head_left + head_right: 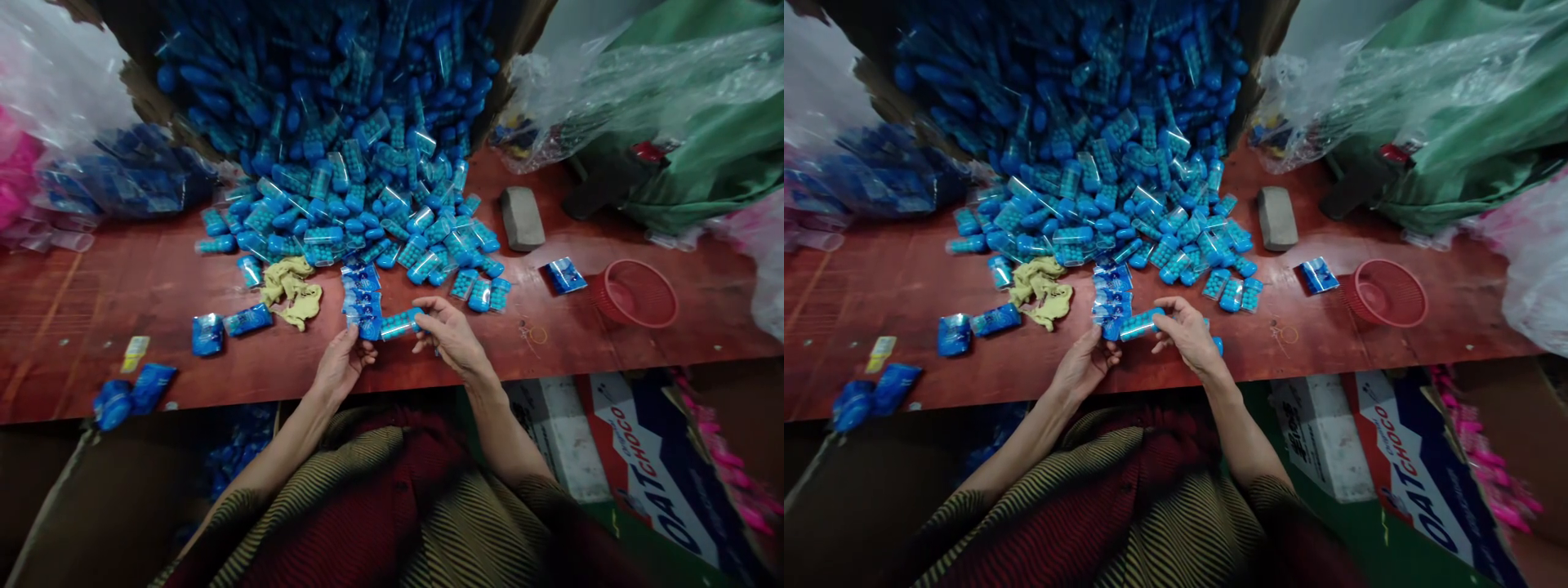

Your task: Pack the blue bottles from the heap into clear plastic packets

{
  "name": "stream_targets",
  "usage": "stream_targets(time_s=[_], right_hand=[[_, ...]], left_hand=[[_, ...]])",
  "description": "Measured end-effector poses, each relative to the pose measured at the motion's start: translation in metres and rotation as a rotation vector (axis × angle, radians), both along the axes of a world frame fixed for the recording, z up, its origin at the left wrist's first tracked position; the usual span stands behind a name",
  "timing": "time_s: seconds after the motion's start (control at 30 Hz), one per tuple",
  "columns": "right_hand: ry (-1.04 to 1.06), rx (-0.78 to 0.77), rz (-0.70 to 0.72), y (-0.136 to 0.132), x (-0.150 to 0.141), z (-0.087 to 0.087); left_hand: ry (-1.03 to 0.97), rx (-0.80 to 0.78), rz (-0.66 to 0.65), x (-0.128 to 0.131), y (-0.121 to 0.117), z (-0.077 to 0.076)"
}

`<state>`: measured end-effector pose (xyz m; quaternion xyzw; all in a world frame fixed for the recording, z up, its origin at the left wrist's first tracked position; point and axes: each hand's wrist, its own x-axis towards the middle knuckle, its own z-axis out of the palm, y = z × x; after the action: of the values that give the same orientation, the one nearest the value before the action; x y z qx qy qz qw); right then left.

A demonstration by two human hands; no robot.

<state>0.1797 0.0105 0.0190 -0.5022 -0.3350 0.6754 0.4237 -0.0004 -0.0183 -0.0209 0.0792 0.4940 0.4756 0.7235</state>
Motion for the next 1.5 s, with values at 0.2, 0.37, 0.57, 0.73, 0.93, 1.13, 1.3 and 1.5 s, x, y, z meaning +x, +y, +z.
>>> stream_targets(time_s=[0.2, 0.37, 0.57, 0.73, 0.93, 1.13, 1.3, 1.5], right_hand=[[0.018, -0.010, -0.008, -0.011, -0.002, -0.004], [-0.040, 0.046, -0.027, -0.017, -0.008, -0.007], [-0.043, 0.091, -0.114, -0.023, -0.015, -0.009], [-0.024, 0.100, -0.158, -0.027, -0.019, -0.010], [-0.038, 0.111, -0.206, -0.032, -0.026, -0.009], [-0.051, 0.154, -0.238, -0.033, -0.027, -0.009], [-0.049, 0.148, -0.246, -0.033, -0.029, -0.010], [-0.073, 0.183, -0.238, -0.038, -0.031, -0.012]], left_hand=[[0.031, 0.067, 0.010, -0.002, -0.001, 0.001], [0.080, 0.121, 0.050, -0.004, 0.000, 0.004], [0.157, 0.186, 0.112, -0.006, 0.001, 0.006], [0.198, 0.215, 0.140, -0.007, 0.002, 0.008], [0.158, 0.169, 0.148, -0.004, 0.000, 0.014], [0.162, 0.170, 0.136, -0.006, 0.002, 0.013], [0.149, 0.184, 0.143, -0.004, 0.002, 0.013], [0.150, 0.165, 0.217, -0.002, 0.002, 0.013]])
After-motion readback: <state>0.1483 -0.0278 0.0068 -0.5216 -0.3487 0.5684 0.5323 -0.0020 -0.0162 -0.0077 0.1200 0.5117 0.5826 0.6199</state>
